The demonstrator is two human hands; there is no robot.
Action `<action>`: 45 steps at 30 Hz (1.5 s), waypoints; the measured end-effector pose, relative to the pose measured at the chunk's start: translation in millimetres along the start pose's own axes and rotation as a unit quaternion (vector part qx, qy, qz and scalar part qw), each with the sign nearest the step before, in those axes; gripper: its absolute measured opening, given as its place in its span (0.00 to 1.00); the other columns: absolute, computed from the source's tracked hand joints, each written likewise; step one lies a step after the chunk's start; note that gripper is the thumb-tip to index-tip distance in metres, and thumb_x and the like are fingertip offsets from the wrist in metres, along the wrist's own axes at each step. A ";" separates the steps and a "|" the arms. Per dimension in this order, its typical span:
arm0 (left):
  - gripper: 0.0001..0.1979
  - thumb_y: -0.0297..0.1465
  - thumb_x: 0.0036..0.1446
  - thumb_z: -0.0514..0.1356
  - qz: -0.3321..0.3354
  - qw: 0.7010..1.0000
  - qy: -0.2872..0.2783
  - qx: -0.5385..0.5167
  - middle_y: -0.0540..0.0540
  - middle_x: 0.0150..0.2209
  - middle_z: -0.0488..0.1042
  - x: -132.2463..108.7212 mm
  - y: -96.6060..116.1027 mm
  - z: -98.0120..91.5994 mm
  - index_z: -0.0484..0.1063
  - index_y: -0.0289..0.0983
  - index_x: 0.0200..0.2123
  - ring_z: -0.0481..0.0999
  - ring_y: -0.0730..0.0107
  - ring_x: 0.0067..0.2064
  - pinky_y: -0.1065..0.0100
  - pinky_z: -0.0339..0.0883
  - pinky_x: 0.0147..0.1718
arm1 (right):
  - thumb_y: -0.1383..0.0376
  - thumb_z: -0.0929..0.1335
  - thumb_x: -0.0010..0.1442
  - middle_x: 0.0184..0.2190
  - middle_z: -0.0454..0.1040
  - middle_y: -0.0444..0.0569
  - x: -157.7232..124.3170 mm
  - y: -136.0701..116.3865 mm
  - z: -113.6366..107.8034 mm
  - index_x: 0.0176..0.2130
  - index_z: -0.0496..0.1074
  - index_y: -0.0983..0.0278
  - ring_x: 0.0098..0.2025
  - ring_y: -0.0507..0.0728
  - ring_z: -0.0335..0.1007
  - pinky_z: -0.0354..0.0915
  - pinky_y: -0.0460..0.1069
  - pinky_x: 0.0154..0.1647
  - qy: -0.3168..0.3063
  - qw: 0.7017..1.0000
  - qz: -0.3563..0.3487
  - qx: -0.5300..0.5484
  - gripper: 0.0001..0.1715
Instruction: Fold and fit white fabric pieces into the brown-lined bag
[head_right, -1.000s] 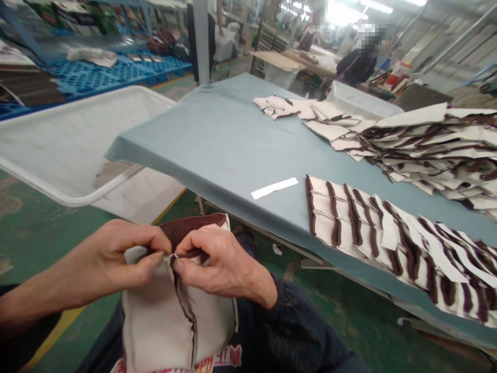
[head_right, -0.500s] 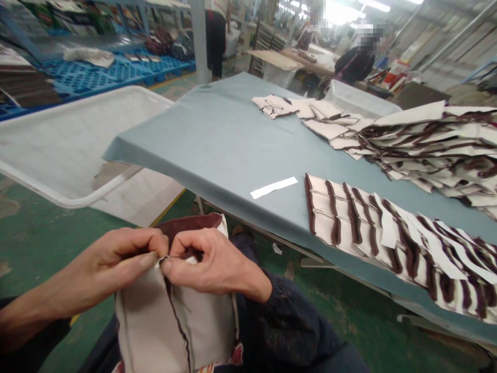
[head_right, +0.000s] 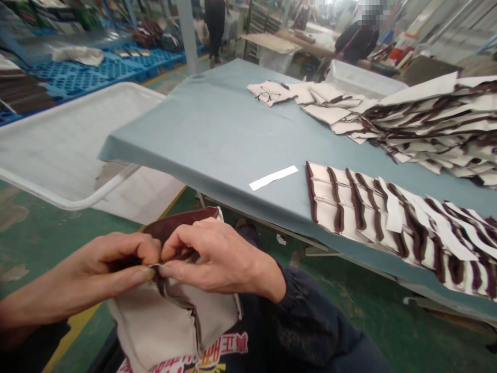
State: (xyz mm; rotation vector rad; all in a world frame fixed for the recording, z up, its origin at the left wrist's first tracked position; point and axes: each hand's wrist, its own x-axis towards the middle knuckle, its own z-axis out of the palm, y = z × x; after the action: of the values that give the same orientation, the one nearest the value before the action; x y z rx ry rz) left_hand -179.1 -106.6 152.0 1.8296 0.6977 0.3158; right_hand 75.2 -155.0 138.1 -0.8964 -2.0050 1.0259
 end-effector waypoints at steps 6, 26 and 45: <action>0.13 0.31 0.70 0.61 0.056 0.991 0.080 0.095 0.56 0.25 0.75 -0.5 -5.1 8.7 0.78 0.40 0.30 0.71 0.75 0.25 0.77 0.63 0.23 | 0.67 0.69 0.80 0.34 0.84 0.47 -9.1 8.8 4.6 0.43 0.79 0.61 0.36 0.57 0.75 0.69 0.53 0.46 0.059 0.976 -0.102 -0.182 0.10; 0.13 0.31 0.71 0.59 0.104 0.958 0.106 0.246 0.55 0.25 0.75 10.5 6.7 17.5 0.74 0.41 0.31 0.70 0.73 0.24 0.70 0.58 0.25 | 0.65 0.68 0.69 0.28 0.79 0.42 -12.4 4.0 14.0 0.40 0.73 0.59 0.29 0.55 0.69 0.60 0.51 0.34 0.083 0.986 0.046 -0.140 0.03; 0.21 0.25 0.81 0.49 0.181 0.914 0.045 0.361 0.53 0.37 0.85 5.7 -4.2 4.7 0.81 0.45 0.45 0.82 0.69 0.36 0.68 0.67 0.34 | 0.71 0.75 0.57 0.24 0.65 0.35 7.3 -0.4 -15.3 0.29 0.70 0.59 0.27 0.50 0.56 0.55 0.47 0.27 -0.043 0.929 0.241 0.278 0.12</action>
State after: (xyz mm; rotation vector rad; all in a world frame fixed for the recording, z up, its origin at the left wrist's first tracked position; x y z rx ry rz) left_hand -173.4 -105.9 145.8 2.6793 0.5689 0.4207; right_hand 83.9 -143.6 147.2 -1.0474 -1.4421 1.8183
